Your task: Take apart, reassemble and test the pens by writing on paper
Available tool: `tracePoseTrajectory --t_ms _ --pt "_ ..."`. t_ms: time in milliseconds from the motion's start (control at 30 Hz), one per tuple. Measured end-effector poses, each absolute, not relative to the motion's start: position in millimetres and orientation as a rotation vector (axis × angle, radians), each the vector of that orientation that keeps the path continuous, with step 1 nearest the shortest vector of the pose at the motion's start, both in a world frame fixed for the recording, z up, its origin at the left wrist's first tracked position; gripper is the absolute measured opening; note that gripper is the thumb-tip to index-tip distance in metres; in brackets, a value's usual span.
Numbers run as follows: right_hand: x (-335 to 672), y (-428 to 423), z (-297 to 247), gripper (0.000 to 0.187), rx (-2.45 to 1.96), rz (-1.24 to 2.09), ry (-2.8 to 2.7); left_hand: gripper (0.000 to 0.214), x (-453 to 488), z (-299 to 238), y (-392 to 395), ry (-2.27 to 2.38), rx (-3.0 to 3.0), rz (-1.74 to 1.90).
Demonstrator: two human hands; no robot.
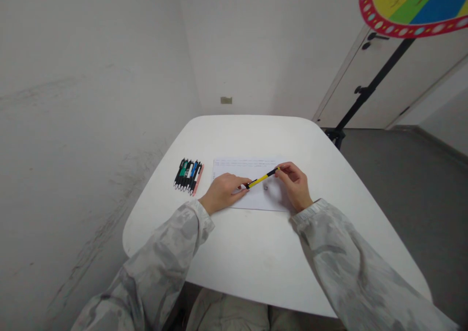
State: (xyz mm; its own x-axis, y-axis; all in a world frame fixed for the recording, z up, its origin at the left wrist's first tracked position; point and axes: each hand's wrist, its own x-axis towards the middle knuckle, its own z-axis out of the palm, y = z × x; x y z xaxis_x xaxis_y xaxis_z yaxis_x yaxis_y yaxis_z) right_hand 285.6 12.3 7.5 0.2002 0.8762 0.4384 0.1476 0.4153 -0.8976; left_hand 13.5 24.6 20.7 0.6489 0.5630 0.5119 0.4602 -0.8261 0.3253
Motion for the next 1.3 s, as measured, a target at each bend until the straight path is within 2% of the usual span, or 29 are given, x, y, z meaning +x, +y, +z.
tracePoseTrajectory --t_ms 133,300,567,967,1300 --pt "285 9 8 0.015 -1.085 0.607 -1.367 0.025 15 19 24 0.99 2.652 0.987" --pt "284 5 11 0.016 -1.154 0.516 -1.488 0.015 15 19 27 1.15 2.64 0.989" --pt "281 3 16 0.02 -1.138 0.539 -1.454 0.019 14 18 30 1.171 2.645 0.996" --pt "282 2 15 0.016 -1.068 0.561 -1.394 0.016 14 15 31 1.209 2.636 1.045" --pt "280 1 17 0.017 -1.146 0.44 -1.416 0.016 13 14 31 1.208 2.631 1.024"
